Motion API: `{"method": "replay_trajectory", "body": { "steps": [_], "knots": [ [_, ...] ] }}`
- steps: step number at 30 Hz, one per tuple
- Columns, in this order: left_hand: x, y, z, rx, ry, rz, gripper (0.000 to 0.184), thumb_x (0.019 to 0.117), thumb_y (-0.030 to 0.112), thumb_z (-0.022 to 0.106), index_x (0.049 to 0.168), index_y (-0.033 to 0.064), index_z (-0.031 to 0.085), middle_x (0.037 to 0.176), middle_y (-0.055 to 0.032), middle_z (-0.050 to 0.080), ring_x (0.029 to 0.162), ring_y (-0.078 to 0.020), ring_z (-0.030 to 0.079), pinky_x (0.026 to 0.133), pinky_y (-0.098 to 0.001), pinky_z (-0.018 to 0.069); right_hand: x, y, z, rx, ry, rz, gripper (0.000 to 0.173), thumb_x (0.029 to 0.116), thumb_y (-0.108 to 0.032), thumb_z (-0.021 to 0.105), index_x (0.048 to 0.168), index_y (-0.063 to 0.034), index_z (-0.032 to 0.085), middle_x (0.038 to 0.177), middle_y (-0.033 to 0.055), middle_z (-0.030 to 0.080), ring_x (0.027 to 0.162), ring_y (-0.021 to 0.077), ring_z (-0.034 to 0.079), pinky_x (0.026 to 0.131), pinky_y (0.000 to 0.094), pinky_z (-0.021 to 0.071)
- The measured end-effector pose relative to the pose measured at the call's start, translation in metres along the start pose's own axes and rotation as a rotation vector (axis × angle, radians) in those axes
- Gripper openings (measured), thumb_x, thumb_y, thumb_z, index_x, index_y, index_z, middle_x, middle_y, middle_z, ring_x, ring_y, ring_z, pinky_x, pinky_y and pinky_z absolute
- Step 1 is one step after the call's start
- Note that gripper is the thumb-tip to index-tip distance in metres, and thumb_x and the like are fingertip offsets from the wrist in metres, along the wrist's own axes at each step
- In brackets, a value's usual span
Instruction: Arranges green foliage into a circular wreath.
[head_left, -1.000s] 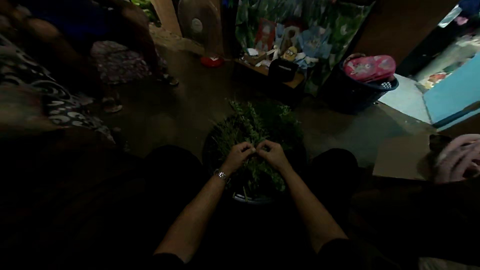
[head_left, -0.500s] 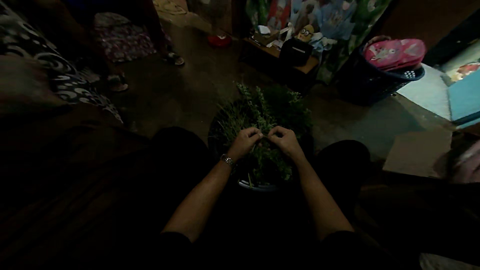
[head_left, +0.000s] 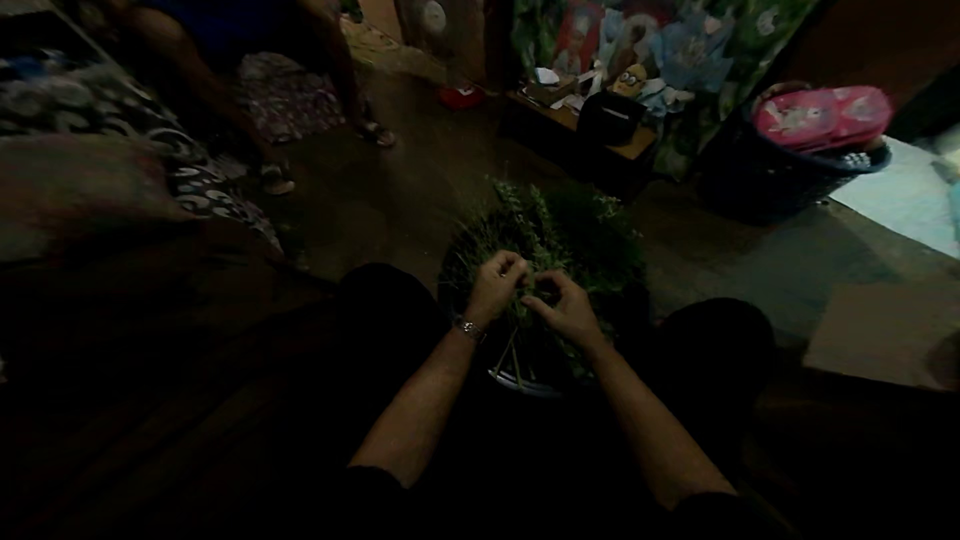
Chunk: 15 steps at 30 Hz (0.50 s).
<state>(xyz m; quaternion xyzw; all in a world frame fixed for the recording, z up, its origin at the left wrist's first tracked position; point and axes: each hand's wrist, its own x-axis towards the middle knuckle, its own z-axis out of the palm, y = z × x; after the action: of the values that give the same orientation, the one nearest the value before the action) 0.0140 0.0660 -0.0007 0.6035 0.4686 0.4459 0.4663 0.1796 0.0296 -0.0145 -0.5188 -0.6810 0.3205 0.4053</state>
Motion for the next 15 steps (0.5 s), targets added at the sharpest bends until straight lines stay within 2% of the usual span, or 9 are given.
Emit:
{"method": "replay_trajectory", "body": {
  "steps": [2,4,7,10,12,15],
  "knots": [
    [0.0017,-0.0020,0.0008,0.031,-0.008,0.000,0.023,0.1053,0.012,0.055,0.117,-0.0068,0.061,0.099,-0.0127,0.069,0.085,-0.0147,0.068,0.083,-0.0331,0.0585,-0.0015,0.0036,0.0072,-0.070,0.045,-0.056,0.035,0.0973,-0.022,0.069,0.120,0.0040,0.067,0.113,0.0190,0.071,0.099,0.0231,0.070,0.090,0.0358,0.0579],
    [0.0012,0.0011,-0.0008,0.011,-0.035,-0.015,0.024,0.1060,0.013,0.053,0.116,-0.0075,0.061,0.100,-0.0118,0.067,0.086,-0.0131,0.067,0.083,-0.0306,0.0577,-0.0010,0.0038,0.0089,-0.134,0.083,-0.094,0.025,0.0993,-0.015,0.064,0.114,0.0047,0.070,0.105,0.0184,0.073,0.089,0.0227,0.071,0.084,0.0360,0.0593],
    [-0.0001,0.0027,-0.0025,0.008,-0.095,-0.006,0.025,0.1057,0.014,0.054,0.117,-0.0077,0.061,0.101,-0.0112,0.066,0.086,-0.0112,0.066,0.083,-0.0287,0.0573,-0.0020,-0.0010,0.0060,-0.148,0.089,-0.078,0.023,0.1002,-0.015,0.064,0.111,0.0037,0.071,0.099,0.0176,0.073,0.082,0.0226,0.071,0.079,0.0372,0.0593],
    [-0.0014,0.0027,-0.0025,0.072,-0.181,0.004,0.024,0.1023,0.014,0.061,0.115,-0.0055,0.067,0.103,-0.0108,0.069,0.090,-0.0090,0.066,0.087,-0.0273,0.0554,-0.0032,-0.0032,0.0032,-0.162,0.079,-0.069,0.022,0.0994,-0.010,0.062,0.112,0.0056,0.071,0.101,0.0201,0.073,0.086,0.0260,0.071,0.083,0.0400,0.0591],
    [-0.0024,0.0030,0.0001,0.093,-0.170,0.010,0.021,0.1018,0.014,0.062,0.110,-0.0050,0.069,0.100,-0.0092,0.070,0.086,-0.0065,0.065,0.085,-0.0244,0.0545,-0.0033,-0.0041,0.0019,-0.169,0.089,-0.072,0.022,0.0989,-0.008,0.061,0.111,0.0063,0.072,0.100,0.0211,0.073,0.085,0.0271,0.071,0.082,0.0407,0.0587],
    [-0.0036,0.0046,0.0021,0.051,-0.132,-0.031,0.020,0.1016,0.013,0.063,0.107,-0.0056,0.069,0.095,-0.0073,0.069,0.081,-0.0055,0.066,0.081,-0.0231,0.0563,-0.0027,-0.0006,0.0023,-0.150,0.128,-0.084,0.021,0.0982,-0.009,0.064,0.113,0.0038,0.071,0.099,0.0181,0.073,0.083,0.0233,0.071,0.080,0.0379,0.0590]
  ]
}}
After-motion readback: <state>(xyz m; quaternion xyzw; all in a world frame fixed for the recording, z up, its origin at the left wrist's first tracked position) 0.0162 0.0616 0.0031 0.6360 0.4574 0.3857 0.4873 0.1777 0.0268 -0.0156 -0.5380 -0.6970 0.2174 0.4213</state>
